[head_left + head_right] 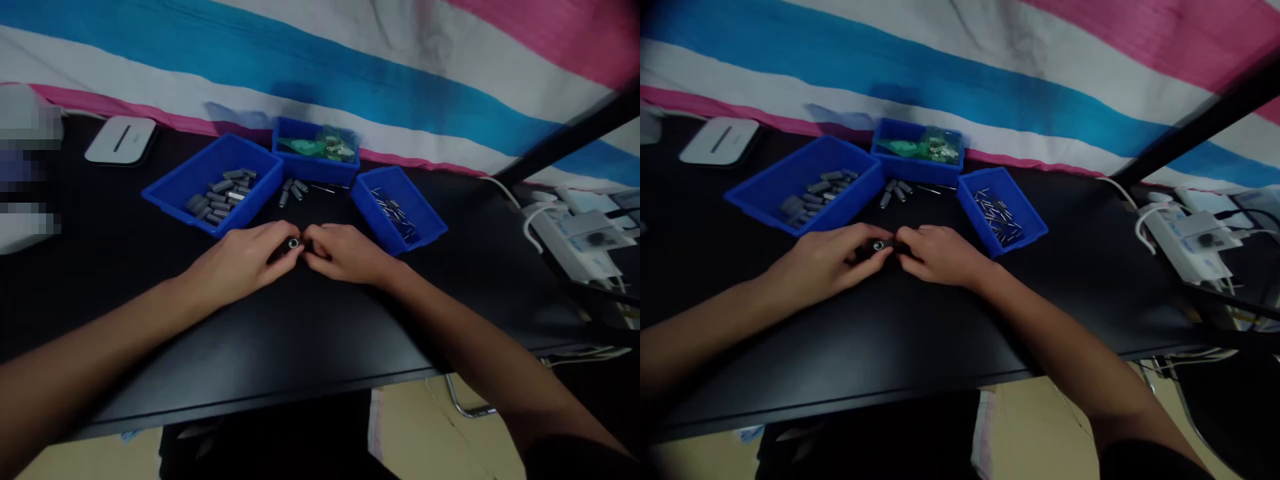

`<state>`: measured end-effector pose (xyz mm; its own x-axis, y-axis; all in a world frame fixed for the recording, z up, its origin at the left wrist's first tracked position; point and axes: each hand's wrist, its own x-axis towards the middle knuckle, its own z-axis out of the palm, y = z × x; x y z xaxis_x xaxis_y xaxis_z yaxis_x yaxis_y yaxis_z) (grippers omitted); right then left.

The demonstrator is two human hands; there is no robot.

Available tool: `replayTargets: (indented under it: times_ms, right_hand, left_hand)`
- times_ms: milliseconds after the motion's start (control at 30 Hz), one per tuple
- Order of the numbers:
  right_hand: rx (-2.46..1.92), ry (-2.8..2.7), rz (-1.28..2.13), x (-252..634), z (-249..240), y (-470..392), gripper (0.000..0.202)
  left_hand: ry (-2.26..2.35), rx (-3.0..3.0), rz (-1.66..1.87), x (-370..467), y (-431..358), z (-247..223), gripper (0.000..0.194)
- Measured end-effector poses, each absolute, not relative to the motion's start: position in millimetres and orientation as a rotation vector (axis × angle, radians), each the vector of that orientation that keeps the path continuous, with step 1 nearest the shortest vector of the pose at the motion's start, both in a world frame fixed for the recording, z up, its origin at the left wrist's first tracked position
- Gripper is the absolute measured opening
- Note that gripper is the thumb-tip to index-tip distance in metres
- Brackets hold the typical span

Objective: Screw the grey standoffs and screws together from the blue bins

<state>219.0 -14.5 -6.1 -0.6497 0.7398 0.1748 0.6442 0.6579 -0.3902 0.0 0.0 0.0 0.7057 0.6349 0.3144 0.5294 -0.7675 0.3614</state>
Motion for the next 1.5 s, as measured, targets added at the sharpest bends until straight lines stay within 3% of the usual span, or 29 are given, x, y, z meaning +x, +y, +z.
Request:
replayTargets:
  times_ms: [300, 500, 800, 1500]
  right_hand:
    - [-1.152, -2.533, 0.494, 216.5, 2.3, -17.0, 0.033]
    - [-1.169, -2.602, 0.367, 215.4, -0.6, -15.6, 0.031]
    - [-1.179, -2.567, 0.438, 215.7, -0.8, -15.8, 0.03]
    - [-1.069, -2.61, 0.346, 218.9, -6.0, -12.4, 0.029]
  left_hand:
    - [0.903, 2.799, 0.55, -1.2, 5.4, -7.4, 0.023]
    - [0.925, 2.789, 0.569, -0.8, 5.1, -8.1, 0.024]
    - [0.938, 2.798, 0.51, -2.1, 5.7, -7.8, 0.021]
    - [0.834, 2.687, 0.749, -1.5, 5.5, -6.5, 0.031]
